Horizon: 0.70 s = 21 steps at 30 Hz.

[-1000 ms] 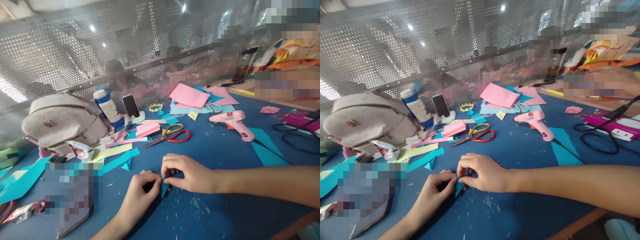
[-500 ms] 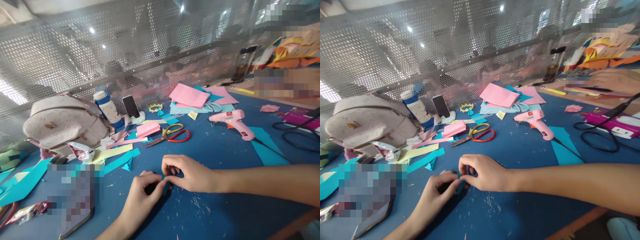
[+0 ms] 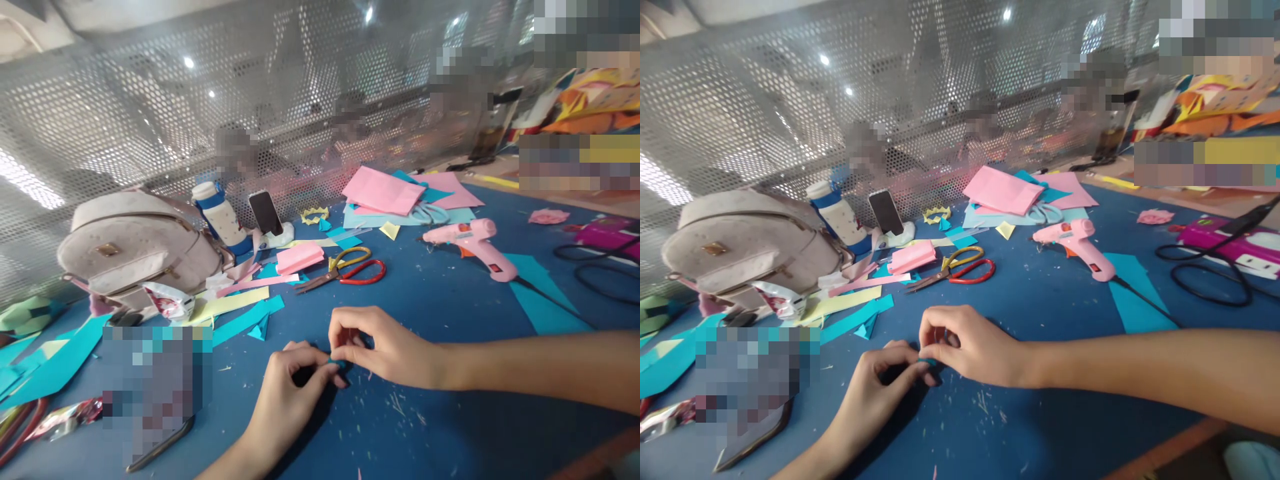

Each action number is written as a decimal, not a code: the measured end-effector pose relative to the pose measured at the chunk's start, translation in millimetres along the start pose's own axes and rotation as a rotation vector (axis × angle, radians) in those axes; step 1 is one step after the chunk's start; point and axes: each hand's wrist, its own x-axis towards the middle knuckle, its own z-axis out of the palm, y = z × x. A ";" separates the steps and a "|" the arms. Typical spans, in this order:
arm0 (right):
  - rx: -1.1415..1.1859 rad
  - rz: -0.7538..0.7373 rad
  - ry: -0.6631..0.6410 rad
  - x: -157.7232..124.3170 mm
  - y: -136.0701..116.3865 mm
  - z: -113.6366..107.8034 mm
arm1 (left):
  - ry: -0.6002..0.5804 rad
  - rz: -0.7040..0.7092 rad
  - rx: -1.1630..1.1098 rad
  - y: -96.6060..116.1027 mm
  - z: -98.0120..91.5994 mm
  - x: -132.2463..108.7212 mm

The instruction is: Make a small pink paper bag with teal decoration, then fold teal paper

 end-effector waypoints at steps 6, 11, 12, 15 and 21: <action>0.083 0.096 0.027 2.4 0.7 0.0 | 0.003 0.006 -0.017 -0.4 -2.6 -0.7; 0.026 0.065 -0.057 2.5 4.0 -1.4 | -0.001 -0.050 -0.068 -1.9 -0.8 -1.9; 0.020 0.066 -0.050 2.5 4.7 -1.5 | 0.001 -0.069 -0.080 -1.6 -0.2 -1.9; 0.069 0.095 -0.032 2.3 6.3 -0.8 | 0.021 -0.062 -0.041 -0.5 0.9 -2.3; 0.186 0.146 -0.061 2.6 4.2 0.1 | -0.006 0.138 0.174 -1.1 1.0 -6.9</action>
